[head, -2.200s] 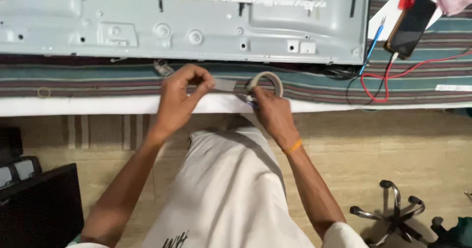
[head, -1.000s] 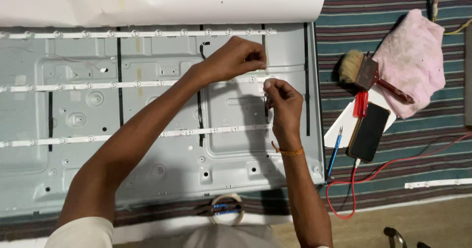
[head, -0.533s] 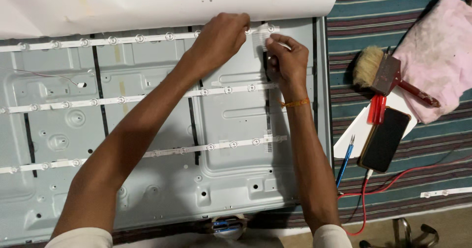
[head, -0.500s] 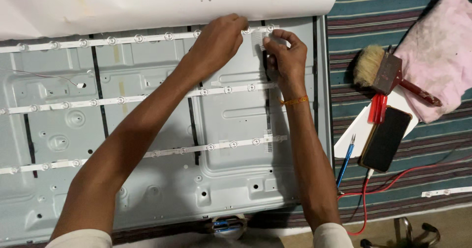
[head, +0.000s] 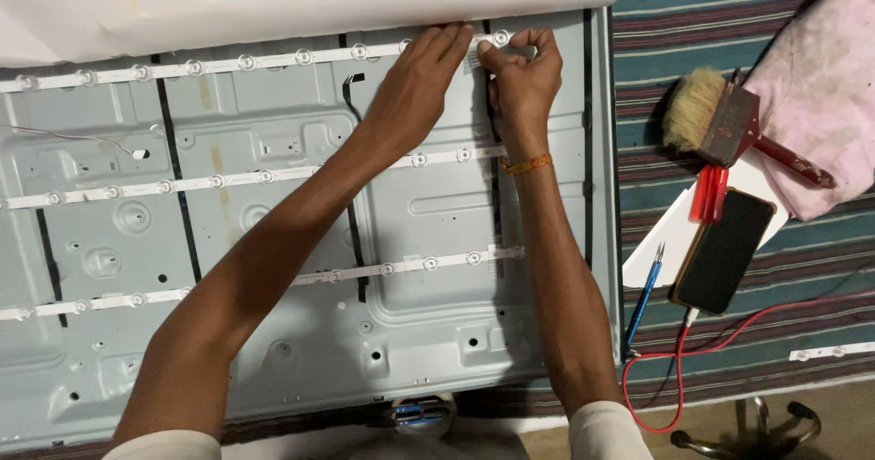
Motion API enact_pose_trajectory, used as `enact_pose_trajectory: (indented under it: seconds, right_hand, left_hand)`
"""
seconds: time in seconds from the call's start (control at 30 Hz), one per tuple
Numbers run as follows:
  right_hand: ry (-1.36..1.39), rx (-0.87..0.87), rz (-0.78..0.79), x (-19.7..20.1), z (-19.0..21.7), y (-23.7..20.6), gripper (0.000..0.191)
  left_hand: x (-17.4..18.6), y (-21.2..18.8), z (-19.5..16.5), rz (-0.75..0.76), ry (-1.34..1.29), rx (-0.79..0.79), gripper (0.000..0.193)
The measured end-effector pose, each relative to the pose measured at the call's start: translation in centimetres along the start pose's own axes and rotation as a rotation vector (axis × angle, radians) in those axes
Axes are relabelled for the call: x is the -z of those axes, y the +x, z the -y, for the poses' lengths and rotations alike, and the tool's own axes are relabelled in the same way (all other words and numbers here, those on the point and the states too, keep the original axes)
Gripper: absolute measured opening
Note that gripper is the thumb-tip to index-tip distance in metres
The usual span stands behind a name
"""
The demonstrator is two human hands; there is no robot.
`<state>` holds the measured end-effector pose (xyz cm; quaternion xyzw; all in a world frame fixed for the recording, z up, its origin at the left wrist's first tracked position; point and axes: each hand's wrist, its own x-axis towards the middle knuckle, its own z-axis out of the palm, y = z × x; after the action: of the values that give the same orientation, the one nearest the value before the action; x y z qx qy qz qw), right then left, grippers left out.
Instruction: The person applies adhesive to the back of LED light strips and places them onto the metal back panel of a television. They then use scissors to cut pieces of clear tape and secure the strips in place.
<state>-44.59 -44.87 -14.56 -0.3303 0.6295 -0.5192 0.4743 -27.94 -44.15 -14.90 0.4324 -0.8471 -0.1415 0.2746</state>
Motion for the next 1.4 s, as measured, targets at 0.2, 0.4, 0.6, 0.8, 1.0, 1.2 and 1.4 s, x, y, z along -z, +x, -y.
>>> enact_pose_trajectory:
  seconds: [0.2,0.4,0.6,0.8,1.0,1.2,1.4]
  right_hand:
    - [-0.057,0.034,0.001,-0.1,0.1,0.1,0.034]
    - [-0.076,0.004,0.004,-0.1,0.9,-0.4,0.026]
    - [-0.269,-0.008,0.041,0.2,1.9,-0.7,0.011]
    - [-0.649,0.006,0.104,2.1,2.2,-0.3,0.019]
    - [-1.085,0.898,0.196,2.7,-0.2,-3.5,0.043]
    - [-1.206,0.977,0.274,3.8,0.1,-4.0,0.035]
    - [-1.161,1.253,0.095,2.5,1.5,-4.7,0.024]
  left_hand:
    - [-1.5,0.7,0.1,0.043,0.198,-0.021,0.056]
    - [-1.4,0.9,0.3,0.087,0.355,-0.058,0.053]
    - [-1.7,1.3,0.5,0.119,0.436,-0.087,0.055]
    - [-1.6,1.1,0.6,0.106,0.402,-0.068,0.055]
    - [-1.3,1.0,0.8,0.125,0.367,-0.053,0.057]
    - [-1.3,1.2,1.1,0.104,0.38,-0.088,0.052]
    - [-1.0,1.1,0.8,0.125,0.306,-0.052,0.055]
